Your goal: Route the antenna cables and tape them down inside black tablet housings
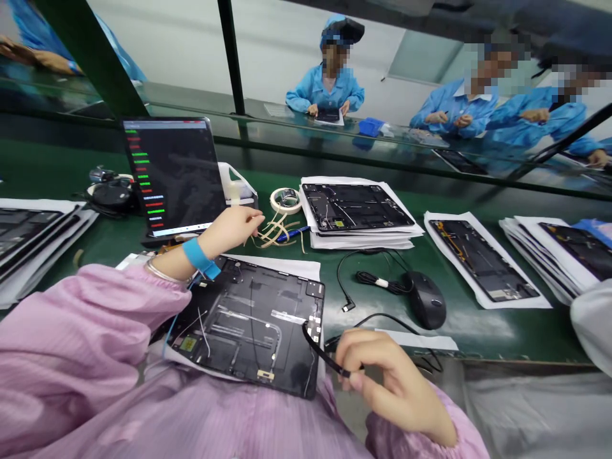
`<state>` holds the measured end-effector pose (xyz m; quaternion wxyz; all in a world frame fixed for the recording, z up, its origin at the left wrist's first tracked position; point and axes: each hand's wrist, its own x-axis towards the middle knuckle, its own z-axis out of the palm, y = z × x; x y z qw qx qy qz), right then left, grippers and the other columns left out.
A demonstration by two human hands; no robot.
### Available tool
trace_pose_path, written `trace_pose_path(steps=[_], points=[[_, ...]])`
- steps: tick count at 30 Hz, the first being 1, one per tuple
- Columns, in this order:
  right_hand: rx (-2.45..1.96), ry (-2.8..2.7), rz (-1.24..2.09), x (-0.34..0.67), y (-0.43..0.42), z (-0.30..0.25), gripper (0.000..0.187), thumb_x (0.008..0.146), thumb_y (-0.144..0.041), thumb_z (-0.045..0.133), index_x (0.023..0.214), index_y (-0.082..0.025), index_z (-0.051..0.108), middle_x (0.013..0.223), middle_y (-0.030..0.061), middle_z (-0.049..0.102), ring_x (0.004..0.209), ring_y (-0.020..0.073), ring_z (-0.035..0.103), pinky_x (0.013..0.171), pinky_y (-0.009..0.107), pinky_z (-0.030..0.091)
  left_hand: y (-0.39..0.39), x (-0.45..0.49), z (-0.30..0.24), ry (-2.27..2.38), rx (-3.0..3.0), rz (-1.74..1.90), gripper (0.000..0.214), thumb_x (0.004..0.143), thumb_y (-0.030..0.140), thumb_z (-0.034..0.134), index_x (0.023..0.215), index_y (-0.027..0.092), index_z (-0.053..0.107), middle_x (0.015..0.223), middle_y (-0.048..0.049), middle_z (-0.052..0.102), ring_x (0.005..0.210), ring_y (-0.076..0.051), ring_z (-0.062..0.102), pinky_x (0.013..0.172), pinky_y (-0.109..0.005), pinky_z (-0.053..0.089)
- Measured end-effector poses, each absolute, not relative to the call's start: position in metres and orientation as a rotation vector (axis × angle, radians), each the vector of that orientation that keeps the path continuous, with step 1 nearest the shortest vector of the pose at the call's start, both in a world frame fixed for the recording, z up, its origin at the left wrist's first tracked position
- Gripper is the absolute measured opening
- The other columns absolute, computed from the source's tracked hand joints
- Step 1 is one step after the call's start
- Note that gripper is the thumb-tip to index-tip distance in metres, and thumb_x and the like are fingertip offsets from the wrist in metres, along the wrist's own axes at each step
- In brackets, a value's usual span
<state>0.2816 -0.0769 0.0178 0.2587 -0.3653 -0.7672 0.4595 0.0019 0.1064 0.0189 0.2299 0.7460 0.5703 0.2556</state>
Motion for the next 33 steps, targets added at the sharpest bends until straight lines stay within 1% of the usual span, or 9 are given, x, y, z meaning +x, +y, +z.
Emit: trace_pose_path(steps=[3,8,13,17,20,23,26,30,33], points=[[-1.048,-2.078,1.156,0.256,-0.069,0.022,0.025,0.091,-0.032,0.046,0.071,-0.021,0.056,0.068,0.0037,0.058,0.064,0.0161,0.054,0.058,0.029,0.041,0.075,0.003,0.024,1.596,2.095,0.761,0.031,0.088,0.03,0.043,0.108,0.013,0.059,0.087,-0.011,0.068,0.079,-0.023,0.064,0.07,-0.032,0.046],[-1.119,-2.261,0.955,0.205,-0.054,0.027,0.018,0.092,-0.031,0.047,0.083,-0.02,0.059,0.08,0.0037,0.064,0.076,0.0165,0.057,0.071,0.03,0.044,0.02,0.011,0.034,0.945,1.587,0.156,0.043,0.086,0.056,0.041,0.092,0.016,0.058,0.071,-0.0037,0.067,0.057,-0.016,0.063,0.048,-0.024,0.047],[-1.204,-2.152,0.875,0.21,-0.049,0.018,0.023,0.092,-0.041,0.048,0.097,-0.022,0.061,0.089,0.0033,0.067,0.083,0.0171,0.061,0.075,0.029,0.046,0.027,-0.003,0.021,0.922,1.406,-0.022,0.037,0.071,0.025,0.061,0.107,0.017,0.056,0.073,-0.002,0.07,0.064,-0.018,0.067,0.052,-0.025,0.051],[-1.465,-2.117,0.662,0.231,-0.057,-0.011,0.009,0.089,-0.027,0.054,0.095,-0.022,0.059,0.094,0.0047,0.066,0.09,0.0187,0.06,0.079,0.033,0.047,0.037,-0.023,0.01,1.072,1.669,-0.051,0.019,0.072,0.022,0.055,0.088,0.02,0.066,0.071,-0.0003,0.072,0.061,-0.016,0.067,0.052,-0.022,0.048],[-1.479,-2.178,0.491,0.233,-0.069,-0.034,0.015,0.086,-0.024,0.058,0.1,-0.021,0.059,0.106,0.0086,0.063,0.102,0.0231,0.057,0.089,0.042,0.045,0.038,-0.03,0.004,1.171,1.955,-0.01,0.017,0.076,0.03,0.056,0.072,0.023,0.07,0.067,0.0012,0.071,0.058,-0.015,0.064,0.053,-0.023,0.044],[-1.514,-2.193,0.301,0.231,-0.079,-0.048,0.026,0.083,-0.025,0.062,0.108,-0.02,0.057,0.115,0.0113,0.061,0.11,0.0265,0.054,0.093,0.047,0.043,0.036,-0.031,-0.002,1.213,2.025,0.072,0.02,0.077,0.034,0.057,0.069,0.024,0.072,0.074,0.001,0.072,0.065,-0.016,0.064,0.06,-0.024,0.045],[-1.518,-2.192,0.282,0.229,-0.082,-0.053,0.034,0.084,-0.023,0.06,0.118,-0.019,0.054,0.123,0.012,0.059,0.118,0.0265,0.051,0.098,0.048,0.042,0.033,-0.032,-0.007,1.278,1.865,0.028,0.02,0.076,0.036,0.059,0.076,0.023,0.074,0.072,-0.0005,0.071,0.059,-0.016,0.062,0.055,-0.025,0.046],[-1.486,-2.206,0.39,0.23,-0.074,-0.054,0.039,0.089,-0.02,0.053,0.127,-0.019,0.049,0.129,0.0114,0.056,0.126,0.0233,0.046,0.103,0.045,0.042,0.031,-0.037,-0.01,1.265,1.62,0.021,0.032,0.08,0.039,0.058,0.106,0.022,0.064,0.061,0.0025,0.063,0.052,-0.014,0.059,0.049,-0.023,0.045],[-1.461,-2.225,0.404,0.231,-0.066,-0.057,0.038,0.088,-0.019,0.054,0.126,-0.016,0.049,0.129,0.0121,0.056,0.127,0.0224,0.045,0.106,0.043,0.041,0.03,-0.041,-0.014,1.225,1.58,0.087,0.03,0.081,0.039,0.059,0.105,0.022,0.054,0.058,0.0059,0.056,0.051,-0.012,0.054,0.047,-0.021,0.041]])
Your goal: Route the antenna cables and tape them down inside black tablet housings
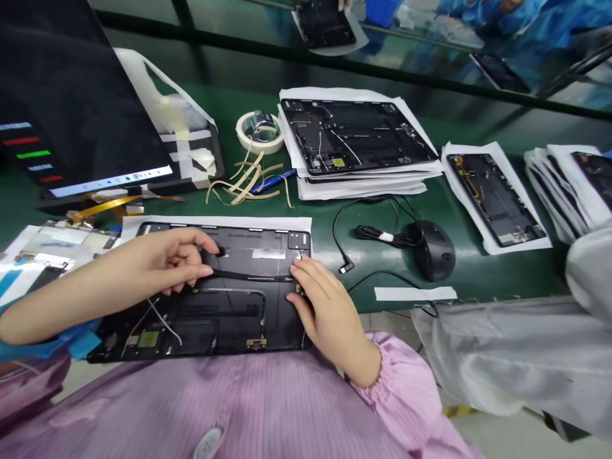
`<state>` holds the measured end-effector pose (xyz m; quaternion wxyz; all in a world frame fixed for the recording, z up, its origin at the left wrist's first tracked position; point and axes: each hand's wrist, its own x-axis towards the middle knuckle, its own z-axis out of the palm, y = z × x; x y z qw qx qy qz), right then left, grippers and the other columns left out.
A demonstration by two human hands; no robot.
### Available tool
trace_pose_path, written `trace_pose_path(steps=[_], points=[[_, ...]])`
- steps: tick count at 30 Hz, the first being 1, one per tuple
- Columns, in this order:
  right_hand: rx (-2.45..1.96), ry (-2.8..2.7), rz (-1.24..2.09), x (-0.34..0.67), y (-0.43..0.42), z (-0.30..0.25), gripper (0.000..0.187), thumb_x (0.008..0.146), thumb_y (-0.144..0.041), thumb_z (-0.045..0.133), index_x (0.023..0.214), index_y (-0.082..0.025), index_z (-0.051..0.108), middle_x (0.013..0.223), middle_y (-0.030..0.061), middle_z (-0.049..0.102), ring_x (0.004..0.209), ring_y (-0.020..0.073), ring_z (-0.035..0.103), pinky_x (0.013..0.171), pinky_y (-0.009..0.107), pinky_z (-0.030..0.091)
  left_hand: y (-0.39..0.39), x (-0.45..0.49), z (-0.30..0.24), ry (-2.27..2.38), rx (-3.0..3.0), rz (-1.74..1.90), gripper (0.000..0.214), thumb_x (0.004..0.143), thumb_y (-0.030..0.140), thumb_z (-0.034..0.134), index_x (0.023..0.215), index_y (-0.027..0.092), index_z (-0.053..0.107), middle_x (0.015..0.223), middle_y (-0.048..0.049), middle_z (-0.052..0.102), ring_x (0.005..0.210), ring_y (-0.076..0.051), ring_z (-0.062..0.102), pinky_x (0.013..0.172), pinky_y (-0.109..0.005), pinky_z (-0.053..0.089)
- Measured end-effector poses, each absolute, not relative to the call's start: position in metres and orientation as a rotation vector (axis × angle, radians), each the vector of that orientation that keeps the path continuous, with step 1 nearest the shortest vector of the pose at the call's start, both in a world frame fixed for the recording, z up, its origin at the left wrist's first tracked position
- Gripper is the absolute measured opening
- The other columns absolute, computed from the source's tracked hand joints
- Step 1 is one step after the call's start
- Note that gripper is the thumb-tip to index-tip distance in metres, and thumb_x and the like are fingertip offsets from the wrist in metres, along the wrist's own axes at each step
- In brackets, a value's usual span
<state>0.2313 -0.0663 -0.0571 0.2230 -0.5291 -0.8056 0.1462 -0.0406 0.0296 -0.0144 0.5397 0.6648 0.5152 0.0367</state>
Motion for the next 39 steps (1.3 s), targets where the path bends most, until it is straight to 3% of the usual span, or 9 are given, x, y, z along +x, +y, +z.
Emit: trace_pose_path(steps=[10,15,21,30,35,39], points=[[-1.205,-2.377,0.335,0.216,-0.065,-0.04,0.032,0.085,-0.021,0.059,0.117,-0.014,0.056,0.121,0.0106,0.063,0.123,0.0238,0.048,0.106,0.046,0.036,0.03,-0.041,-0.013,1.178,1.617,0.29,0.013,0.084,0.029,0.056,0.091,0.021,0.049,0.061,0.007,0.054,0.056,-0.009,0.05,0.053,-0.019,0.039],[-0.987,-2.658,0.543,0.181,-0.065,-0.028,0.037,0.094,-0.033,0.047,0.122,-0.011,0.054,0.129,0.0085,0.059,0.127,0.022,0.043,0.114,0.043,0.025,0.034,-0.041,-0.008,1.188,1.775,0.33,0.013,0.085,0.031,0.057,0.092,0.021,0.052,0.066,0.0057,0.058,0.061,-0.01,0.054,0.058,-0.022,0.04],[-0.816,-2.85,0.807,0.173,-0.063,-0.026,0.037,0.098,-0.022,0.035,0.133,-0.017,0.044,0.144,0.002,0.043,0.137,0.0193,0.029,0.116,0.046,0.018,0.033,-0.045,-0.009,1.167,1.851,0.318,0.012,0.085,0.031,0.056,0.092,0.022,0.053,0.071,0.0056,0.061,0.063,-0.01,0.057,0.061,-0.023,0.043],[-0.654,-2.817,1.095,0.175,-0.059,-0.022,0.037,0.094,-0.012,0.035,0.127,-0.018,0.052,0.144,0.002,0.043,0.136,0.0135,0.03,0.117,0.038,0.017,0.028,-0.049,-0.016,1.117,1.744,0.276,0.012,0.087,0.032,0.054,0.089,0.021,0.051,0.066,0.0061,0.06,0.057,-0.009,0.062,0.055,-0.02,0.045],[-0.592,-2.747,1.199,0.173,-0.057,-0.022,0.035,0.095,-0.019,0.037,0.128,-0.017,0.05,0.141,0.0007,0.048,0.135,0.0115,0.032,0.116,0.031,0.019,0.028,-0.05,-0.016,1.121,1.798,0.277,0.011,0.087,0.031,0.054,0.088,0.021,0.053,0.067,0.0062,0.06,0.053,-0.007,0.059,0.052,-0.019,0.044],[-0.863,-2.702,1.038,0.159,-0.057,-0.024,0.05,0.095,-0.043,0.039,0.133,-0.011,0.044,0.148,0.0095,0.036,0.141,0.0195,0.02,0.117,0.041,0.014,0.031,-0.049,-0.013,1.125,1.879,0.331,0.009,0.086,0.029,0.056,0.085,0.02,0.056,0.07,0.0053,0.06,0.061,-0.008,0.058,0.057,-0.019,0.043]])
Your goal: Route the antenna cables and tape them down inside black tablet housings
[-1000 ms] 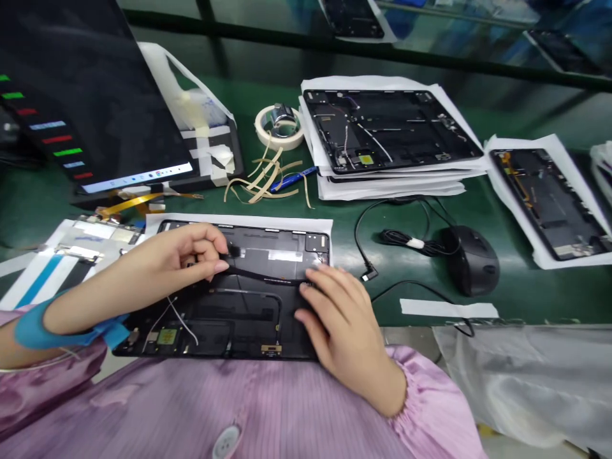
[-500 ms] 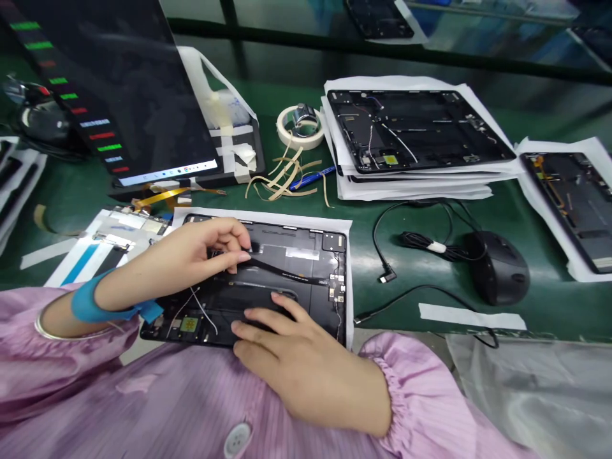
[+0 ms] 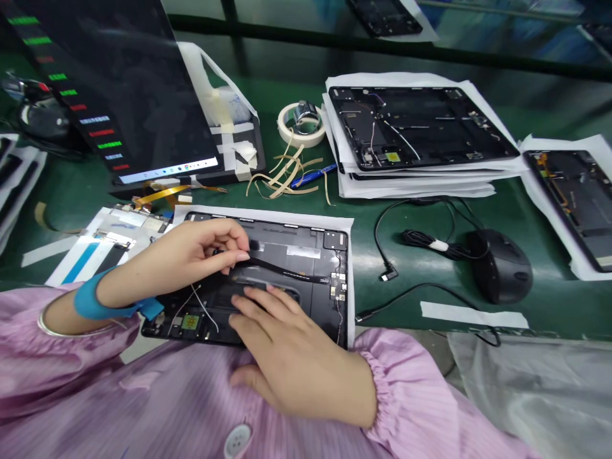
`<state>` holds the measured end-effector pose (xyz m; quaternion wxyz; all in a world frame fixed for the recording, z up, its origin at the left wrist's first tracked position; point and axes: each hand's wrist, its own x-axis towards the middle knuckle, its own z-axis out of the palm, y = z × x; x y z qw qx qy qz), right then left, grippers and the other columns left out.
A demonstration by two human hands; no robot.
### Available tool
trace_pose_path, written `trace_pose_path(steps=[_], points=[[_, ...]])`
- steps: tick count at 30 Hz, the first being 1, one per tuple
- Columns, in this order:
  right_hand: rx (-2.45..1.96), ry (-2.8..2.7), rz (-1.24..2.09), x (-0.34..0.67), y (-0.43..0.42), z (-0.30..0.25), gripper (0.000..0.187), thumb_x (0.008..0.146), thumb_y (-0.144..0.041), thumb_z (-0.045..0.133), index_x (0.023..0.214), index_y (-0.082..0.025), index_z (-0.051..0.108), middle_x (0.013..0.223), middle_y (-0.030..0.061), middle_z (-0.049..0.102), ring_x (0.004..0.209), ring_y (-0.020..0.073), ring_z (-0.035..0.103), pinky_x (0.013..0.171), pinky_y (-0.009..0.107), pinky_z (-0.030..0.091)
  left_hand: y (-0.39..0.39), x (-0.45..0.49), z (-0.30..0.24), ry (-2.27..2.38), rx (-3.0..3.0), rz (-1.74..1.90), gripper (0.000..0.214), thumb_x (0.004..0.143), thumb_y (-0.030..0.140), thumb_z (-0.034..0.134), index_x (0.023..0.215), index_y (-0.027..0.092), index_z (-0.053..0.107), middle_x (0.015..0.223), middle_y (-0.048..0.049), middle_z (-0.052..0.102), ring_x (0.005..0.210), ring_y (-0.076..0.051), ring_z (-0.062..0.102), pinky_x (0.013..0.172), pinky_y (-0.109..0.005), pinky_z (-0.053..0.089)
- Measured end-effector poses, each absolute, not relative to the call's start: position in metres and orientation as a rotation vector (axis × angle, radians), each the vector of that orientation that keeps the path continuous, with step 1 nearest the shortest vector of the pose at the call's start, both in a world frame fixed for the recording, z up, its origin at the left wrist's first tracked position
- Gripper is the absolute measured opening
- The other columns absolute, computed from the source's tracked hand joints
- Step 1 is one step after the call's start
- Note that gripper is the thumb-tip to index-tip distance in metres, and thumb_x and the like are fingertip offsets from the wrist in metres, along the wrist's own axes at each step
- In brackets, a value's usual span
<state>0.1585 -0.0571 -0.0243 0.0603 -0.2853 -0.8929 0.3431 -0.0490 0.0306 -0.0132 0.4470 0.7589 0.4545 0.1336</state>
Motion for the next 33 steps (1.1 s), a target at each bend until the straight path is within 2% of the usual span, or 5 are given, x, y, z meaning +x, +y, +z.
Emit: trace_pose_path(steps=[6,11,16,24,33], points=[[-0.57,-2.711,0.939,0.144,-0.058,-0.025,0.039,0.097,-0.035,0.038,0.126,-0.011,0.049,0.136,0.0079,0.052,0.13,0.0162,0.041,0.115,0.035,0.023,0.032,-0.05,-0.012,1.128,1.901,0.364,0.009,0.086,0.029,0.056,0.086,0.02,0.058,0.074,0.0039,0.06,0.064,-0.009,0.055,0.059,-0.02,0.041],[-0.902,-2.448,0.676,0.153,-0.067,-0.021,0.018,0.093,-0.025,0.046,0.099,-0.016,0.06,0.092,0.0037,0.07,0.085,0.0156,0.063,0.08,0.03,0.048,0.032,-0.051,-0.01,1.107,1.89,0.385,0.012,0.086,0.031,0.055,0.085,0.019,0.058,0.075,0.0025,0.06,0.065,-0.01,0.055,0.06,-0.021,0.041],[-1.643,-2.404,0.604,0.147,-0.067,-0.025,0.014,0.085,-0.029,0.058,0.094,-0.018,0.056,0.058,-0.0021,0.062,0.047,0.0157,0.058,0.046,0.027,0.033,0.034,-0.05,-0.009,1.067,1.863,0.434,0.011,0.086,0.03,0.055,0.086,0.019,0.057,0.074,0.0025,0.059,0.065,-0.009,0.055,0.059,-0.02,0.041],[-1.722,-2.389,1.012,0.139,-0.057,-0.021,0.002,0.083,-0.02,0.054,0.084,-0.02,0.055,0.048,-0.007,0.053,0.045,0.0123,0.053,0.048,0.024,0.029,0.037,-0.052,-0.011,1.027,1.832,0.436,0.01,0.086,0.028,0.054,0.086,0.018,0.057,0.07,0.0019,0.059,0.062,-0.009,0.055,0.058,-0.021,0.042],[-1.05,-2.595,1.322,0.151,-0.063,-0.005,0.009,0.083,-0.017,0.054,0.089,-0.021,0.06,0.057,-0.007,0.058,0.049,0.0083,0.053,0.05,0.02,0.037,0.038,-0.055,-0.017,0.996,1.847,0.397,0.015,0.086,0.033,0.055,0.088,0.019,0.057,0.072,0.0017,0.059,0.063,-0.01,0.054,0.058,-0.021,0.042]])
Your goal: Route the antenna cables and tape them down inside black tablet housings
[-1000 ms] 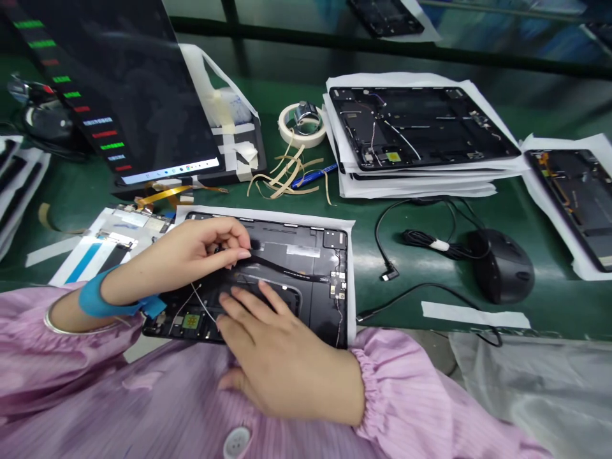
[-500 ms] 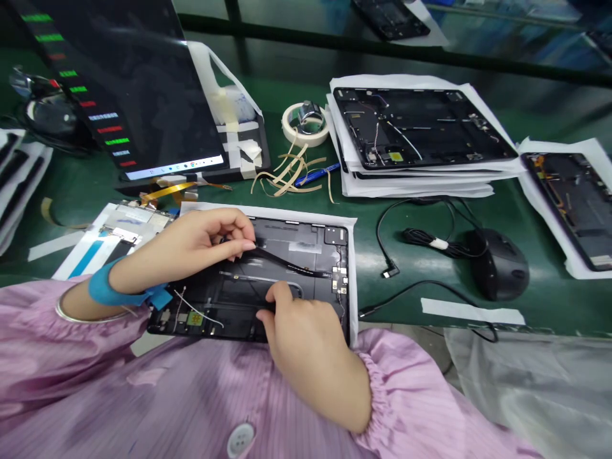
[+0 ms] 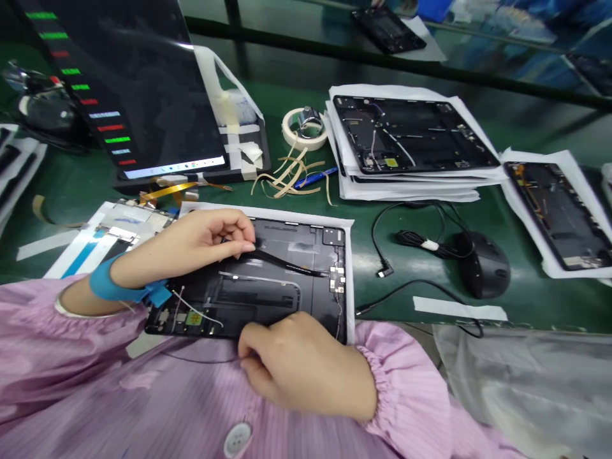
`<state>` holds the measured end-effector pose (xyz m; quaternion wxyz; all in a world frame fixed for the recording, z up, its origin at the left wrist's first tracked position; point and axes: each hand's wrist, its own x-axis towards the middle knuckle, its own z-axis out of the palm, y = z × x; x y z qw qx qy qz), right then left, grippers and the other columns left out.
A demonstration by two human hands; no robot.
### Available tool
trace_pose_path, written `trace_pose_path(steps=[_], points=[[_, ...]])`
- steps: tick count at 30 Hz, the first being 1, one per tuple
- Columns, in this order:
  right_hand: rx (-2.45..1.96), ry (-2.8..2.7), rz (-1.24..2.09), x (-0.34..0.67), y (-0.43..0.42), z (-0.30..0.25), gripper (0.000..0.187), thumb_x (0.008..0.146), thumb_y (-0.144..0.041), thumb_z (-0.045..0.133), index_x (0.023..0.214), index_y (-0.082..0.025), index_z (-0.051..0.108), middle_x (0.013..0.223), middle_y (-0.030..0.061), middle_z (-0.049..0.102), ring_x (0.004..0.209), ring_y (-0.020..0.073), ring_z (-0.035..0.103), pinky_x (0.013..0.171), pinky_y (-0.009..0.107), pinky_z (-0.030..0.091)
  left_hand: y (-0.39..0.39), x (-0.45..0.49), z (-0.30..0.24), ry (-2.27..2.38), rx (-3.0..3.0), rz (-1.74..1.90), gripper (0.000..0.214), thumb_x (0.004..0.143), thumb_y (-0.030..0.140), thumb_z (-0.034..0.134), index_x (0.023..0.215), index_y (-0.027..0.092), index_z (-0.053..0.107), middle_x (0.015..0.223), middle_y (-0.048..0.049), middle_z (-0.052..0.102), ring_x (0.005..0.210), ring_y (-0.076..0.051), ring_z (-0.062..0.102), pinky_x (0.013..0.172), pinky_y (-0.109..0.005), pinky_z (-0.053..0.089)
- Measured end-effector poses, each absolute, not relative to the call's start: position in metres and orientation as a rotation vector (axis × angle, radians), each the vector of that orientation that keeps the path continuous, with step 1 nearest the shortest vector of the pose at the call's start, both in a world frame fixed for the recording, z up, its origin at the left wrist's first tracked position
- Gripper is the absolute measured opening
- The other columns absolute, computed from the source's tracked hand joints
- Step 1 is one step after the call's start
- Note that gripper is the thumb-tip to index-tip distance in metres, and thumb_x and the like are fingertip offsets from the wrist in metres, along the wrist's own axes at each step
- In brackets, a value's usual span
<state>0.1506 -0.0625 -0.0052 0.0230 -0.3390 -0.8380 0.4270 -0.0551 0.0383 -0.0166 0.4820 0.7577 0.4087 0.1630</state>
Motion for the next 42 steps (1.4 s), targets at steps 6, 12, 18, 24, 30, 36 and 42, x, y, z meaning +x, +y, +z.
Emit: trace_pose_path(steps=[6,12,18,24,30,36,42], points=[[-1.289,-2.253,0.569,0.195,-0.058,-0.022,0.021,0.087,-0.016,0.051,0.105,-0.019,0.062,0.088,0.004,0.068,0.079,0.0152,0.061,0.073,0.03,0.049,0.033,-0.056,-0.026,1.059,1.812,0.281,0.019,0.086,0.038,0.054,0.092,0.021,0.054,0.072,0.0018,0.06,0.064,-0.012,0.056,0.058,-0.023,0.043],[-1.373,-2.342,0.153,0.22,-0.056,-0.049,0.029,0.083,-0.016,0.058,0.112,-0.019,0.062,0.114,0.0112,0.063,0.106,0.0248,0.056,0.086,0.043,0.046,0.031,-0.058,-0.031,1.127,1.832,0.208,0.019,0.084,0.038,0.056,0.093,0.022,0.052,0.066,0.0039,0.058,0.058,-0.011,0.055,0.053,-0.022,0.041],[-1.333,-2.488,0.205,0.218,-0.056,-0.046,0.039,0.085,-0.012,0.051,0.122,-0.021,0.058,0.123,0.009,0.061,0.116,0.0228,0.052,0.099,0.046,0.037,0.031,-0.058,-0.03,1.125,1.845,0.167,0.019,0.083,0.038,0.056,0.093,0.022,0.052,0.061,0.0043,0.056,0.049,-0.01,0.05,0.044,-0.021,0.036],[-1.352,-2.476,0.269,0.218,-0.054,-0.047,0.037,0.087,-0.014,0.051,0.123,-0.019,0.056,0.122,0.0092,0.061,0.113,0.0213,0.053,0.1,0.045,0.037,0.031,-0.058,-0.031,1.092,1.839,0.18,0.017,0.085,0.036,0.054,0.095,0.023,0.051,0.06,0.0056,0.052,0.048,-0.009,0.046,0.044,-0.02,0.035],[-1.339,-2.491,0.293,0.218,-0.053,-0.047,0.037,0.087,-0.013,0.052,0.123,-0.017,0.056,0.122,0.0102,0.059,0.113,0.0216,0.052,0.1,0.045,0.035,0.029,-0.059,-0.03,1.114,1.83,0.159,0.016,0.085,0.037,0.053,0.095,0.024,0.05,0.06,0.0056,0.051,0.049,-0.009,0.045,0.045,-0.02,0.035],[-1.34,-2.499,0.295,0.218,-0.052,-0.046,0.037,0.086,-0.013,0.051,0.123,-0.018,0.056,0.123,0.0105,0.059,0.113,0.0222,0.051,0.1,0.045,0.035,0.029,-0.06,-0.03,1.113,1.844,0.135,0.016,0.085,0.037,0.053,0.095,0.025,0.05,0.06,0.0061,0.05,0.049,-0.009,0.045,0.045,-0.02,0.036],[-1.344,-2.501,0.295,0.218,-0.051,-0.046,0.037,0.087,-0.014,0.051,0.123,-0.018,0.056,0.123,0.0103,0.059,0.113,0.0222,0.052,0.1,0.045,0.035,0.03,-0.059,-0.03,1.125,1.849,0.126,0.016,0.085,0.038,0.053,0.095,0.025,0.051,0.06,0.0063,0.05,0.049,-0.009,0.046,0.044,-0.02,0.036]])
